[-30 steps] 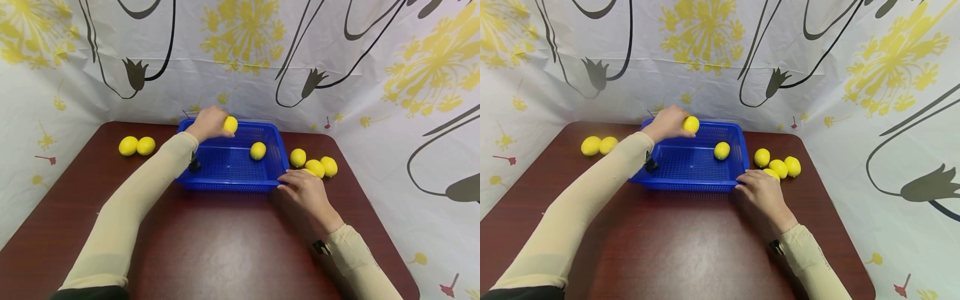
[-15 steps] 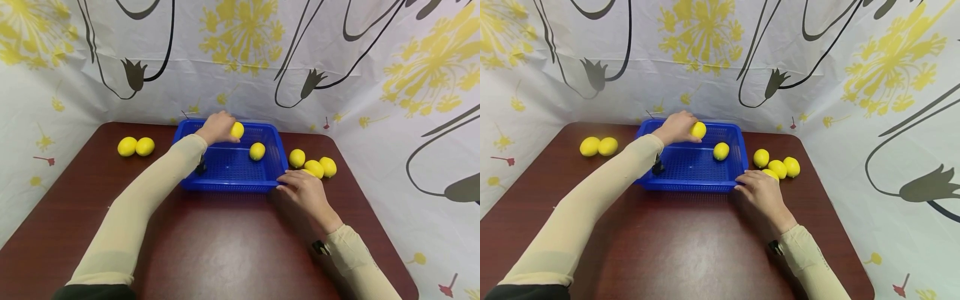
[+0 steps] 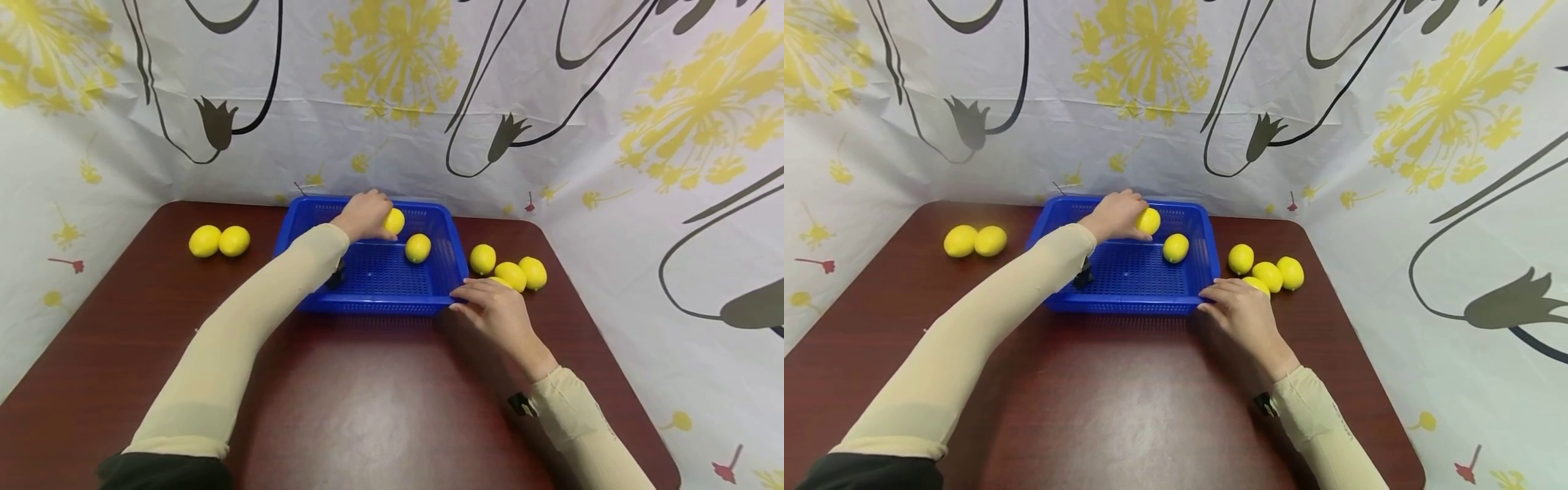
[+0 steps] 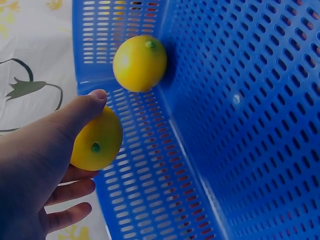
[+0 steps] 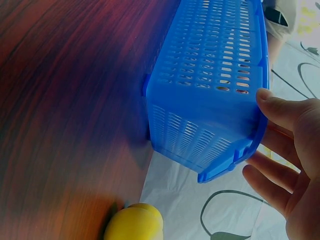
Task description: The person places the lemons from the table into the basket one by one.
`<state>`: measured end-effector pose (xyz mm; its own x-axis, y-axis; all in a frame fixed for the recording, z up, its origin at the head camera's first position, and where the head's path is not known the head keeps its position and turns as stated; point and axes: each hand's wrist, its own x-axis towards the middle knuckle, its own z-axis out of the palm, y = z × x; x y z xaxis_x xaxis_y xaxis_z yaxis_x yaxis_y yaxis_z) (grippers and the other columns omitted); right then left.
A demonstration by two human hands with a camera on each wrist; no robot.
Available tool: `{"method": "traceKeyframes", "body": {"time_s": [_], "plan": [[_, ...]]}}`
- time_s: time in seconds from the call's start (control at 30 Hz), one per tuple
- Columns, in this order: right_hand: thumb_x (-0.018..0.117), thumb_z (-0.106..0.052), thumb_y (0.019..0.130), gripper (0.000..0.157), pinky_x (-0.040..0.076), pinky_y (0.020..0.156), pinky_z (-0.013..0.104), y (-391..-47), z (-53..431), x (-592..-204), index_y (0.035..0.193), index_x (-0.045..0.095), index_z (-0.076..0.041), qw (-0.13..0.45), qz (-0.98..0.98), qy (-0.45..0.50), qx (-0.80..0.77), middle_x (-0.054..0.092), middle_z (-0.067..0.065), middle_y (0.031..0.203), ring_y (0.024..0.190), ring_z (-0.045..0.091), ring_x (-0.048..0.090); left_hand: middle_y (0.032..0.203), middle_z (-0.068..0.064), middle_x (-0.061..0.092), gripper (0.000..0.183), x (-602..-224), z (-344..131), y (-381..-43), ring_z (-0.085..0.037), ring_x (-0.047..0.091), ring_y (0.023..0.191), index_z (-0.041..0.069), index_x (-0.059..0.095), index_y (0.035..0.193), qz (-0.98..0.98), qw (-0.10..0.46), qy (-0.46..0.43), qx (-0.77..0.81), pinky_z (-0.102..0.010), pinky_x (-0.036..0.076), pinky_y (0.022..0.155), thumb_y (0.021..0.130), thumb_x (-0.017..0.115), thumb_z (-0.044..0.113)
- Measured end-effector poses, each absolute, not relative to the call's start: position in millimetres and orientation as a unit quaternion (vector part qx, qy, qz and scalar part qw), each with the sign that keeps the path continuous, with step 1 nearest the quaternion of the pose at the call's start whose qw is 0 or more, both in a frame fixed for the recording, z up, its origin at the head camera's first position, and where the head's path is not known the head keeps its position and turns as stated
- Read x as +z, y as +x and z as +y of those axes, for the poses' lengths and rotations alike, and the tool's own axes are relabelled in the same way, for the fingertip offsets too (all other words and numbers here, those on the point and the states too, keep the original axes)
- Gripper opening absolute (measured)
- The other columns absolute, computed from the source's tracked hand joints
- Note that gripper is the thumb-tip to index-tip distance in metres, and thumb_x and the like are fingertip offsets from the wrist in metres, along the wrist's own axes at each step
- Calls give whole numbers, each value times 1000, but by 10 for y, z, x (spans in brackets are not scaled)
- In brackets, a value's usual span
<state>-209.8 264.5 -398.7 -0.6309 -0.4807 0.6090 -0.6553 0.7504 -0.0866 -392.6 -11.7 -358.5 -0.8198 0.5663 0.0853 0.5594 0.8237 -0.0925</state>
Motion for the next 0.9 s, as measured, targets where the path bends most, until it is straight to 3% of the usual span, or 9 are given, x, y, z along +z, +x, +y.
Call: {"method": "traceKeyframes", "body": {"time_s": [0.6, 0.9], "plan": [[87, -25, 73, 27, 58, 88, 43, -2095, 2639, -3984, 96, 79, -13, 294, -888, 320, 149, 79, 6, 97, 100, 26, 74, 112, -10, 66, 63, -3719, 16, -3912, -29, 58, 104, 8, 68, 111, -951, 38, -304, 43, -44, 53, 90, 79, 73, 61], [87, -25, 73, 27, 58, 90, 43, -2089, 2639, -3986, 96, 79, -12, 291, -889, 318, 152, 79, 6, 97, 100, 25, 74, 117, -9, 66, 64, -3857, 29, -3977, -29, 58, 107, 10, 66, 119, -952, 22, -302, 42, -44, 54, 88, 80, 73, 61]]}}
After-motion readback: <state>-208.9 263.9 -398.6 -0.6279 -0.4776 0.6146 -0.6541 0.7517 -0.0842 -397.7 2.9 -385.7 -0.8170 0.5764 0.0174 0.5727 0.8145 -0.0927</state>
